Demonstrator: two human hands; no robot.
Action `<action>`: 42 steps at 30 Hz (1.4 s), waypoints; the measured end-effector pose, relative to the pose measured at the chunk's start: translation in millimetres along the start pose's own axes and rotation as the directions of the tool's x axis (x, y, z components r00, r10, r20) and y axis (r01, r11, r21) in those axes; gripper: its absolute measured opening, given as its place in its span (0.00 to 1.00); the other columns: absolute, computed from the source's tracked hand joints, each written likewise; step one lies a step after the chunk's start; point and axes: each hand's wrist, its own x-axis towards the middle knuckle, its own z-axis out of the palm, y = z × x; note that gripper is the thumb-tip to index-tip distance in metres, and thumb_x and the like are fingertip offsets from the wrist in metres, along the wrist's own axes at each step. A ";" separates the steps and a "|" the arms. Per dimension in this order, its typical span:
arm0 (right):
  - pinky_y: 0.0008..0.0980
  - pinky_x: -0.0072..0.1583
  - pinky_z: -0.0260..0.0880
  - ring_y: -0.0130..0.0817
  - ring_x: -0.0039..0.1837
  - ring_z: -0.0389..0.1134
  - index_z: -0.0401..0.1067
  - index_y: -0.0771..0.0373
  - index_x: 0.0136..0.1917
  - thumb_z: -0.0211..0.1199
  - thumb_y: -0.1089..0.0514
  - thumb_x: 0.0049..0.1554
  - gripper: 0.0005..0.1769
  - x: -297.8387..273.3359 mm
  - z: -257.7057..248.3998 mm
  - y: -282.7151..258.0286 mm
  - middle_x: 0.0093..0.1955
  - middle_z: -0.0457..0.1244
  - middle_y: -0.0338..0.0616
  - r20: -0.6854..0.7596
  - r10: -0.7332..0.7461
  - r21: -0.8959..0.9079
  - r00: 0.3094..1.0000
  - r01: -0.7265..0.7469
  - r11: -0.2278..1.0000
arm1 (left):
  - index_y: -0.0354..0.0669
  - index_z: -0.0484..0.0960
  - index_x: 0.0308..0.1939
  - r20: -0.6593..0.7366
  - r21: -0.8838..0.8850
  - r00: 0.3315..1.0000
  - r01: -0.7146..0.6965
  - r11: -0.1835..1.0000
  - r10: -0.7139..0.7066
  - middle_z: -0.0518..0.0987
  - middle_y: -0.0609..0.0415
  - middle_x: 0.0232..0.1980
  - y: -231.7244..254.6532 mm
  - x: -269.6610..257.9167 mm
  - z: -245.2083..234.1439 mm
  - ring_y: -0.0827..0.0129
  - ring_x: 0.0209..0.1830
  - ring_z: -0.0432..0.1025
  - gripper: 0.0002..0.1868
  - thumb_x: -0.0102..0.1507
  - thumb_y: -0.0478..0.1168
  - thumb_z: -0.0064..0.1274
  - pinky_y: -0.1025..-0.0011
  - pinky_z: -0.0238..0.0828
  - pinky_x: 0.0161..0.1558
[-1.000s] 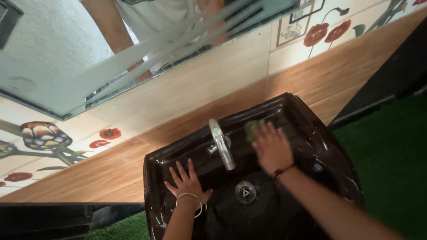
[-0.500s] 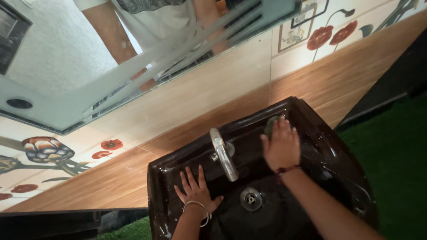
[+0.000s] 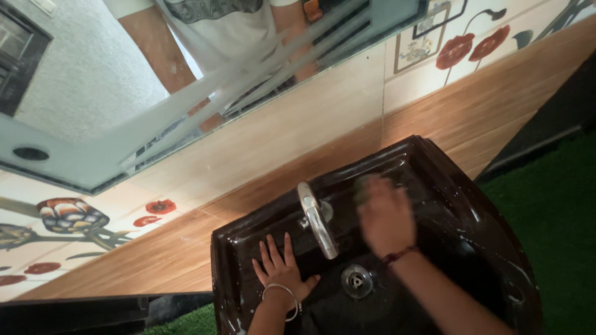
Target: The person scrubs a dark brown bathroom sink using a sponge. They wipe the basin, faucet, and surrounding surfaces repeatedly, rinsing the sponge in the sink water. The person also wipes the countertop and the wall area behind the sink.
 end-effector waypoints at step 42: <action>0.51 0.78 0.41 0.41 0.81 0.48 0.58 0.65 0.74 0.45 0.36 0.60 0.40 -60.5 -22.1 45.0 0.78 0.52 0.50 -0.164 -0.060 -0.042 0.985 0.054 0.998 | 0.55 0.21 0.81 0.056 0.058 0.998 -0.003 0.998 0.000 0.16 0.40 0.84 7.6 0.7 -7.9 0.42 0.83 0.12 0.67 0.60 0.72 0.55 0.36 0.17 0.77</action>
